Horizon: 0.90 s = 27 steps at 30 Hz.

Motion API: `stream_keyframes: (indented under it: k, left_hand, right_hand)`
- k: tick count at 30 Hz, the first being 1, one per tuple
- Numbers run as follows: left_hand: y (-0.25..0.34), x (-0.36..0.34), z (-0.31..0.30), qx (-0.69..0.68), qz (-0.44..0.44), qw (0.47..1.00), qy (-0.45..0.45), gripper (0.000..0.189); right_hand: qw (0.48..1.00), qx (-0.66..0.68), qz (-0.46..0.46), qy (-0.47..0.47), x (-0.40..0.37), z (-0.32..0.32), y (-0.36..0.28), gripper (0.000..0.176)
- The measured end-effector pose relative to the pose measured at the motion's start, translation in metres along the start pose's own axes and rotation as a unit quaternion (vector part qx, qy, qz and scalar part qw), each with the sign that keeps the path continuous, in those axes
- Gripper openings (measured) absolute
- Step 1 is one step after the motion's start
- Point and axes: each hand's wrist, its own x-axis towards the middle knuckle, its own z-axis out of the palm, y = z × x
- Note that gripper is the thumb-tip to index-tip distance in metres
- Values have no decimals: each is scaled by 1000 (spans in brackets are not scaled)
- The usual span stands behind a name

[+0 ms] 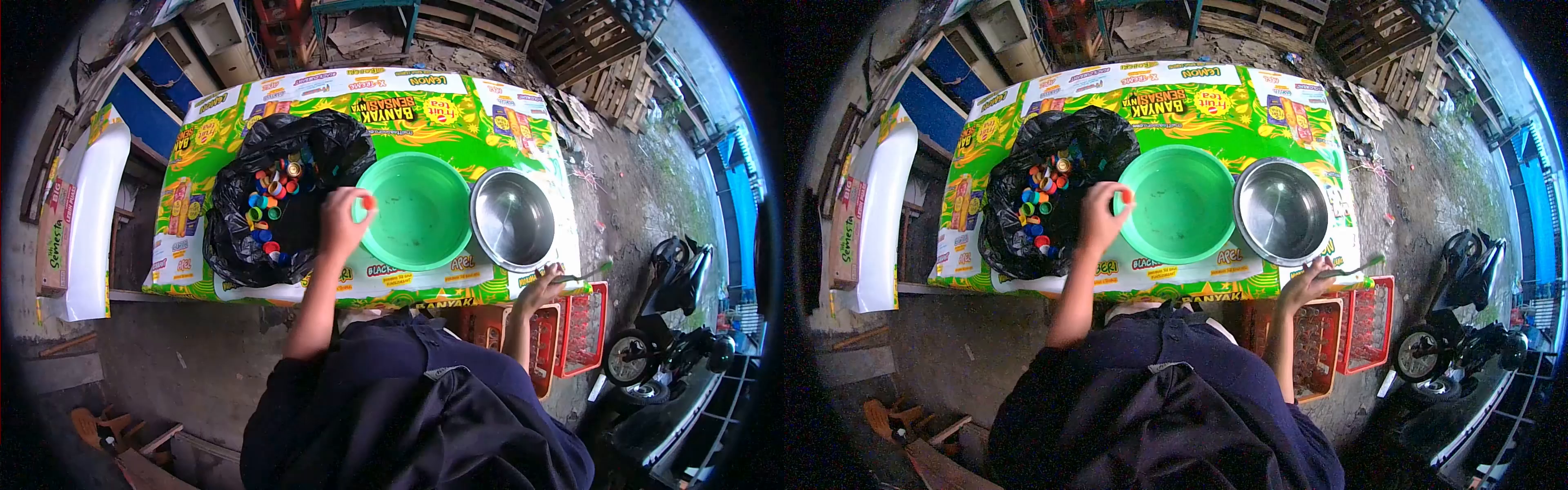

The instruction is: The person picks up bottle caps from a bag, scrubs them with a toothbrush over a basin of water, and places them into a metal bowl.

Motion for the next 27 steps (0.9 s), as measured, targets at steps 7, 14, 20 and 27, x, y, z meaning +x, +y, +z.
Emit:
stream_keyframes:
  k: [7, 14, 20, 27]
  left_hand:
    - [10, 9, 77, 229, 80, 944, -224, 28]
    - [-3, 12, 98, 287, 86, 916, -268, 23]
    - [2, 13, 97, 232, 70, 939, -245, 22]
    - [16, 19, 78, 50, 18, 971, -231, 32]
  right_hand:
    - [995, -11, -76, -68, -34, 18, -31, 25]
    - [990, 9, -91, -103, -48, 19, -39, 24]
    - [988, 18, -75, -133, -56, 22, -43, 25]
    - [982, 4, -111, -154, -63, 29, -40, 23]
